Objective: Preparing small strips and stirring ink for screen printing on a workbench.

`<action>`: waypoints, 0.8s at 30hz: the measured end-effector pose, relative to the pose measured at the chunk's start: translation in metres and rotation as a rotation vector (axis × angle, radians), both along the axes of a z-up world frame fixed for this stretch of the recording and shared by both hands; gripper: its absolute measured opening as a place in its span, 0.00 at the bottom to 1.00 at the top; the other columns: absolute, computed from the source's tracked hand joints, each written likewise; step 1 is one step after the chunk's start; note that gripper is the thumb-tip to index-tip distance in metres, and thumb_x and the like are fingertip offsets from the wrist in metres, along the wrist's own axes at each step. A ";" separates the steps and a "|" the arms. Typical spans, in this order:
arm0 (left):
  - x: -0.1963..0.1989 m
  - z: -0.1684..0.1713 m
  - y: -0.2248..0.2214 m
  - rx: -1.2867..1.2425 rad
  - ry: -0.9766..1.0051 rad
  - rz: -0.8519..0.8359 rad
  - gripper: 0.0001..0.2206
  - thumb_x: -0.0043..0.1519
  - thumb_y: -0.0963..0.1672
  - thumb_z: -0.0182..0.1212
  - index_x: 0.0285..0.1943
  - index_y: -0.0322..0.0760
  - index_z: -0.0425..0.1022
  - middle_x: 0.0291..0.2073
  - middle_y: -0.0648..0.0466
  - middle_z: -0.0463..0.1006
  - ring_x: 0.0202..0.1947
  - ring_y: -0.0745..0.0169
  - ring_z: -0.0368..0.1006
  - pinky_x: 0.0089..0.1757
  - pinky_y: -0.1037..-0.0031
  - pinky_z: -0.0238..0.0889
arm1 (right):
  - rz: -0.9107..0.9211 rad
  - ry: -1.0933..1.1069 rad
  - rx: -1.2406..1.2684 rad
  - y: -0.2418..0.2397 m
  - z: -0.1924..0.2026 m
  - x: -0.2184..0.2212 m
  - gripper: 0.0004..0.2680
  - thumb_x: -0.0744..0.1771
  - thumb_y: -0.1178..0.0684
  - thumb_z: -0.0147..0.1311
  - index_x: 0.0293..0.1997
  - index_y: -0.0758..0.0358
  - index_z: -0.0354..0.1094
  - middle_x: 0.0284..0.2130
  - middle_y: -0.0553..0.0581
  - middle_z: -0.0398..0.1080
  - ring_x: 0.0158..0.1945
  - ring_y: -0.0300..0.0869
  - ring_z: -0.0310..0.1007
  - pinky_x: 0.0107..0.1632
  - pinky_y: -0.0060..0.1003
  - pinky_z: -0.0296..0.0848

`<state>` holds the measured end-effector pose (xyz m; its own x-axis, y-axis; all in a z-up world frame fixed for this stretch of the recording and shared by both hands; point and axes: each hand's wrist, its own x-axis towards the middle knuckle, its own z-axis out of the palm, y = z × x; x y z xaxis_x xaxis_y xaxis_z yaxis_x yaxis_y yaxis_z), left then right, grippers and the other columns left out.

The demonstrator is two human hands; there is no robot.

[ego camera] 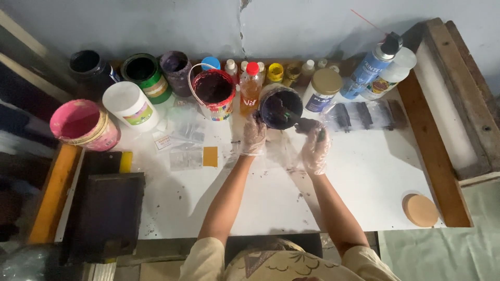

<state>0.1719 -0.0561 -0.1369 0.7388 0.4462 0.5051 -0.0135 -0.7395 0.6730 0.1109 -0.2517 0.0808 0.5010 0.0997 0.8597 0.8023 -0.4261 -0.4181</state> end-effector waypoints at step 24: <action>-0.003 0.014 -0.017 0.215 -0.029 0.202 0.30 0.61 0.54 0.52 0.69 0.34 0.65 0.34 0.45 0.77 0.32 0.43 0.78 0.35 0.57 0.74 | 0.128 -0.039 -0.247 -0.026 -0.068 0.043 0.06 0.66 0.51 0.65 0.45 0.54 0.73 0.39 0.52 0.74 0.43 0.49 0.79 0.50 0.45 0.78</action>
